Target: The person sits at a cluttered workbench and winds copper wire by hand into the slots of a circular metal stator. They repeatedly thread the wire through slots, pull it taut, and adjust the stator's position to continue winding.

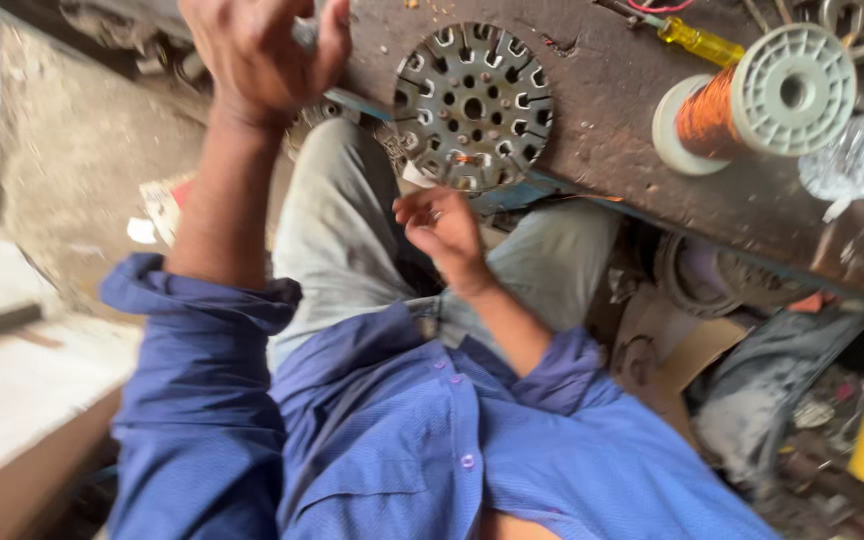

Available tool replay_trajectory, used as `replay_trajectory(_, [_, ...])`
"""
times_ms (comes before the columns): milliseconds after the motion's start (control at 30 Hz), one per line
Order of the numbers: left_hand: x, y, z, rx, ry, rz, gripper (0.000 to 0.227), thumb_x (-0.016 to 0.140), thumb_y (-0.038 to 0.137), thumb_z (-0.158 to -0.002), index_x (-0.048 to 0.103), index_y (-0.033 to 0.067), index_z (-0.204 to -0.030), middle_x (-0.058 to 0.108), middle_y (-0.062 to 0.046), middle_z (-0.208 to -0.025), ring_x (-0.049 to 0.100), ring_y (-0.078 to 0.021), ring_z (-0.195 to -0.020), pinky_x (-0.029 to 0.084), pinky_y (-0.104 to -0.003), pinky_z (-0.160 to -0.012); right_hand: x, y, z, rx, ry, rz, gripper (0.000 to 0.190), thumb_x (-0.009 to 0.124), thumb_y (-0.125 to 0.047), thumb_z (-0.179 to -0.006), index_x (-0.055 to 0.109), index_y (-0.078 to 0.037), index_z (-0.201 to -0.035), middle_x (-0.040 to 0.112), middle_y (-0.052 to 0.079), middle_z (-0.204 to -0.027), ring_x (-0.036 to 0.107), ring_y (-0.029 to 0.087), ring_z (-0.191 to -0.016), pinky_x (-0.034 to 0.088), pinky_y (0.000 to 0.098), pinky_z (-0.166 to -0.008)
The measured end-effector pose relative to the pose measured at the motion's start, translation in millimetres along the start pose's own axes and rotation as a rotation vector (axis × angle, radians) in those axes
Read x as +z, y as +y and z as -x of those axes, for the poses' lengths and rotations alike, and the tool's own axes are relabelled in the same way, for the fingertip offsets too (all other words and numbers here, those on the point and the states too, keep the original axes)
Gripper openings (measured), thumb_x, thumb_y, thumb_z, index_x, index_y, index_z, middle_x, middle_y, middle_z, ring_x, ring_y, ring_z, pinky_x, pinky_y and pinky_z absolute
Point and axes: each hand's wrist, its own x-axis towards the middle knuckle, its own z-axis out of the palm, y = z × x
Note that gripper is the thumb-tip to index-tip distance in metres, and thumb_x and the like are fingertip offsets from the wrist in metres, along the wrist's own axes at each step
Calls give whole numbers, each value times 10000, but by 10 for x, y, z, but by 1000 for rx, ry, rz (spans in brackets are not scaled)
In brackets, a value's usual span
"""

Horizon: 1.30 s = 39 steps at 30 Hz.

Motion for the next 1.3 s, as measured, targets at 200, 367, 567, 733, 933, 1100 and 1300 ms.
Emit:
replay_trajectory(200, [-84,16,-240,7,-24,204,394,800,209,-942,480,78,-754,432,-101,-743,469,-292,-645,336,-410,-577,-39,-471,-16,-117,28,-7,155,578,-153,-1065,634,-17,-1015,603,92,-953,574,175,-894,479,327,-834])
replay_trajectory(367, [-125,68,-293,-84,-17,250,447,816,226,-971,474,78,-724,428,-85,-713,471,-276,-623,332,-404,-557,100,-408,176,-15,261,-158,221,591,-230,-1116,621,-17,-1069,380,-38,-688,338,98,-618,297,295,-593])
replay_trajectory(567, [-3,-78,-150,-118,-77,214,403,820,279,-952,530,116,-724,528,-57,-721,521,-232,-618,352,-382,-545,264,-379,325,-232,429,-242,318,513,-333,-1131,622,-38,-1084,307,-36,-658,267,80,-578,254,287,-568])
replay_trajectory(733, [-151,-66,-369,-182,-279,277,453,840,313,-962,549,124,-671,574,-50,-682,540,-237,-562,369,-389,-515,575,-614,177,-307,556,-265,296,506,-322,-1136,605,-56,-1056,297,-46,-642,260,69,-556,254,285,-547])
replay_trajectory(933, [-156,6,-358,-228,-250,256,461,873,307,-928,541,94,-690,558,-74,-696,539,-277,-589,382,-412,-532,599,-640,123,-313,680,-252,279,513,-297,-1147,603,-52,-1047,321,-36,-667,286,78,-574,275,292,-559])
replay_trajectory(1100, [-17,126,-356,-260,-153,161,466,875,308,-913,525,100,-687,539,-78,-692,537,-285,-608,389,-421,-548,575,-535,310,-378,635,-54,300,495,-296,-1144,608,-26,-1082,398,-3,-685,357,107,-598,312,293,-566])
replay_trajectory(1300, [-62,73,-378,-281,-229,118,436,836,311,-914,513,110,-700,560,-62,-725,568,-284,-632,407,-418,-566,418,-565,364,-425,401,153,294,508,-274,-1117,644,-14,-1100,488,0,-690,420,125,-598,365,296,-565])
